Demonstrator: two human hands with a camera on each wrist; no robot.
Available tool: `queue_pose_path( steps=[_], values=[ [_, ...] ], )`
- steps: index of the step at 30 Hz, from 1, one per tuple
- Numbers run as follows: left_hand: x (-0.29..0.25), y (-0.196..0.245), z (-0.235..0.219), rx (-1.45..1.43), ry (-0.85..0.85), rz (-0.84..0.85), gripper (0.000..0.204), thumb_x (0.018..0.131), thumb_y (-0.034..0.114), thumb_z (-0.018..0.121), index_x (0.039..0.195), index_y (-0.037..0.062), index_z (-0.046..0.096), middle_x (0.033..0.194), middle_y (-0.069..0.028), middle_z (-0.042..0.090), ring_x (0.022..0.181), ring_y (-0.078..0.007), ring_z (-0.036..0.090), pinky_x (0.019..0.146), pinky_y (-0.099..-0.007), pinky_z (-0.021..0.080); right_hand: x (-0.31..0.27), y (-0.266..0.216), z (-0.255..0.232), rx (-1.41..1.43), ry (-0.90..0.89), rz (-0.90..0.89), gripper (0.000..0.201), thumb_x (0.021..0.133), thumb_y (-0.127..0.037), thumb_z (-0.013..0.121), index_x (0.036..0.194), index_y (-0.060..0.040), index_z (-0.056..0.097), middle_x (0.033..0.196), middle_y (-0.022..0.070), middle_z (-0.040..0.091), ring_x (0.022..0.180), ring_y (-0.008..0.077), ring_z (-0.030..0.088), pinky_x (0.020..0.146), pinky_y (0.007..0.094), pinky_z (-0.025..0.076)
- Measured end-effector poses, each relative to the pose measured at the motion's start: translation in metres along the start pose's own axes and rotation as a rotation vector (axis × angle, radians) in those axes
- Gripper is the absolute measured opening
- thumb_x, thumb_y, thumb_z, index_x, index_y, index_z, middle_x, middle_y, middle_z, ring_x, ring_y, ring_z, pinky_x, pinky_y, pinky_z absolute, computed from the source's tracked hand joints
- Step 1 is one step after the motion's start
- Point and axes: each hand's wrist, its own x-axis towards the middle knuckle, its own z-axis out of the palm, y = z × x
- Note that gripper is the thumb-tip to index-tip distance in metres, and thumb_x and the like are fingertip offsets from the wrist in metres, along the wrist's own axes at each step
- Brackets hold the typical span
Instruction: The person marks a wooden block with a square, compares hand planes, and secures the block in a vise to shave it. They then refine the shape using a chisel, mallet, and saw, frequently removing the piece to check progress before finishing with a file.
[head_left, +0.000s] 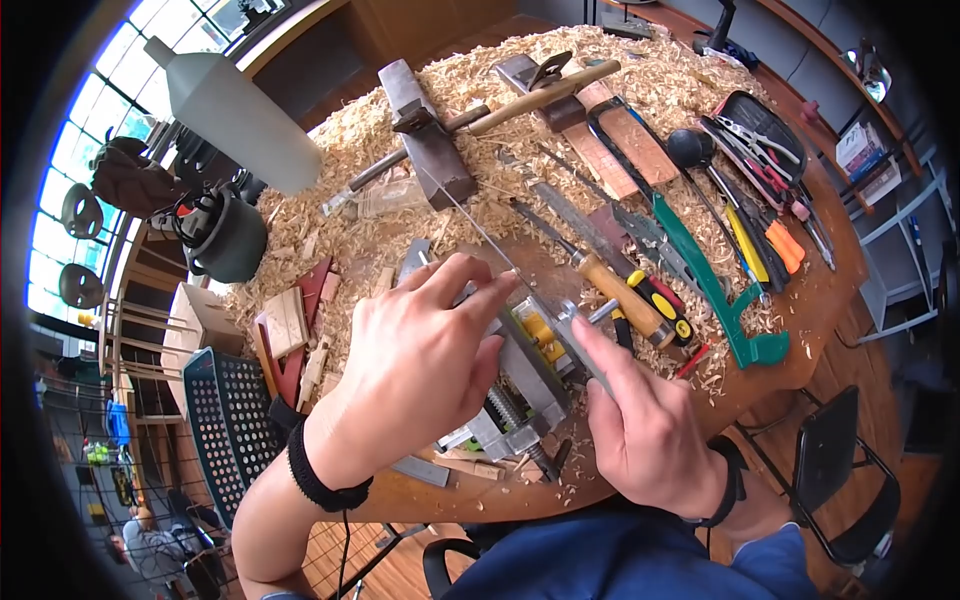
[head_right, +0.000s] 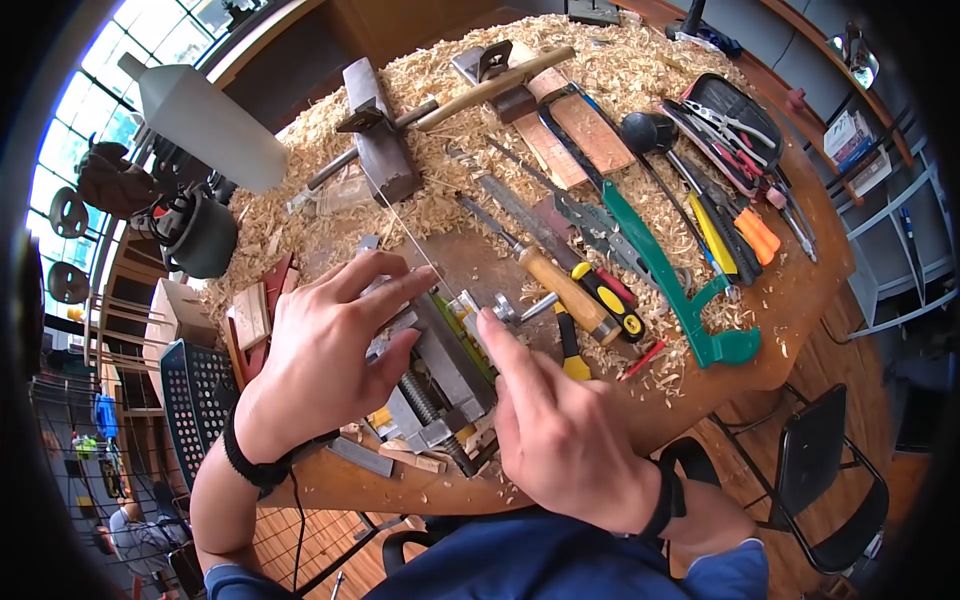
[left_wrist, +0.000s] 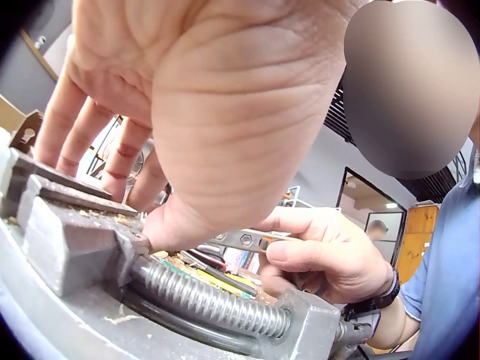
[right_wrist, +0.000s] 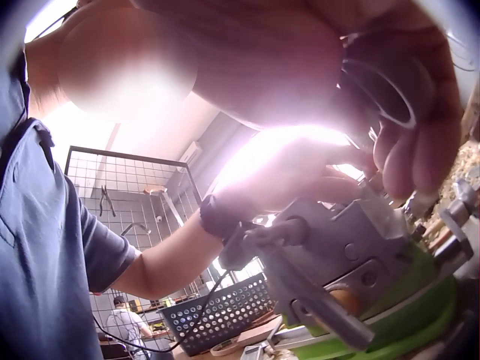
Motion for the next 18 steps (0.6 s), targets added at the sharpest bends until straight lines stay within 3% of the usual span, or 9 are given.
queue_pose_path(
  steps=[2,4,5,8,14,18],
  values=[
    [0.000,0.000,0.000,-0.004,0.001,0.003,0.048,0.084,0.008,0.077,0.132,0.0081,0.075,0.124,-0.0126,0.071,0.092,-0.0373,0.074,0.079,-0.0479,0.059,0.005,-0.002,0.001,0.000,0.052,-0.034,0.060,0.096,0.002,0.064,0.154,0.0057,0.050,0.095,0.0268,0.076,0.069,0.0432,0.074,0.063,0.0499,0.061],
    [0.000,-0.001,0.001,0.000,0.011,0.014,0.048,0.084,0.008,0.077,0.132,0.0080,0.076,0.124,-0.0124,0.071,0.091,-0.0373,0.074,0.079,-0.0479,0.059,0.012,-0.015,-0.003,-0.011,-0.162,0.242,0.053,0.098,0.002,0.063,0.149,0.0052,0.052,0.107,0.0311,0.075,0.082,0.0491,0.076,0.072,0.0547,0.059],
    [0.000,-0.002,0.001,0.002,0.016,0.024,0.048,0.084,0.009,0.077,0.132,0.0079,0.076,0.124,-0.0123,0.071,0.091,-0.0373,0.074,0.079,-0.0478,0.059,0.015,-0.018,-0.001,-0.056,-0.237,0.289,0.064,0.097,0.002,0.064,0.157,0.0041,0.044,0.098,0.0311,0.075,0.074,0.0488,0.074,0.066,0.0570,0.058],
    [0.000,-0.003,0.002,0.015,0.022,0.034,0.047,0.084,0.009,0.078,0.131,0.0076,0.076,0.123,-0.0121,0.071,0.088,-0.0370,0.074,0.078,-0.0477,0.059,0.005,-0.012,0.011,-0.126,-0.174,0.152,0.068,0.096,0.003,0.064,0.160,0.0053,0.041,0.091,0.0311,0.074,0.073,0.0476,0.074,0.066,0.0558,0.058],
    [0.000,-0.004,0.001,-0.013,0.026,0.042,0.047,0.084,0.009,0.078,0.131,0.0079,0.076,0.122,-0.0118,0.071,0.084,-0.0357,0.074,0.076,-0.0473,0.059,-0.021,-0.024,-0.005,-0.091,-0.213,0.197,0.074,0.096,0.005,0.063,0.164,0.0084,0.036,0.092,0.0313,0.075,0.076,0.0459,0.076,0.067,0.0527,0.059],
    [0.000,-0.003,0.000,-0.005,0.023,0.036,0.048,0.084,0.008,0.078,0.131,0.0081,0.077,0.122,-0.0114,0.072,0.083,-0.0352,0.074,0.076,-0.0469,0.059,-0.036,-0.033,-0.018,-0.073,-0.238,0.220,0.074,0.094,0.008,0.063,0.163,0.0092,0.037,0.102,0.0321,0.074,0.079,0.0465,0.075,0.069,0.0512,0.060]
  ],
)
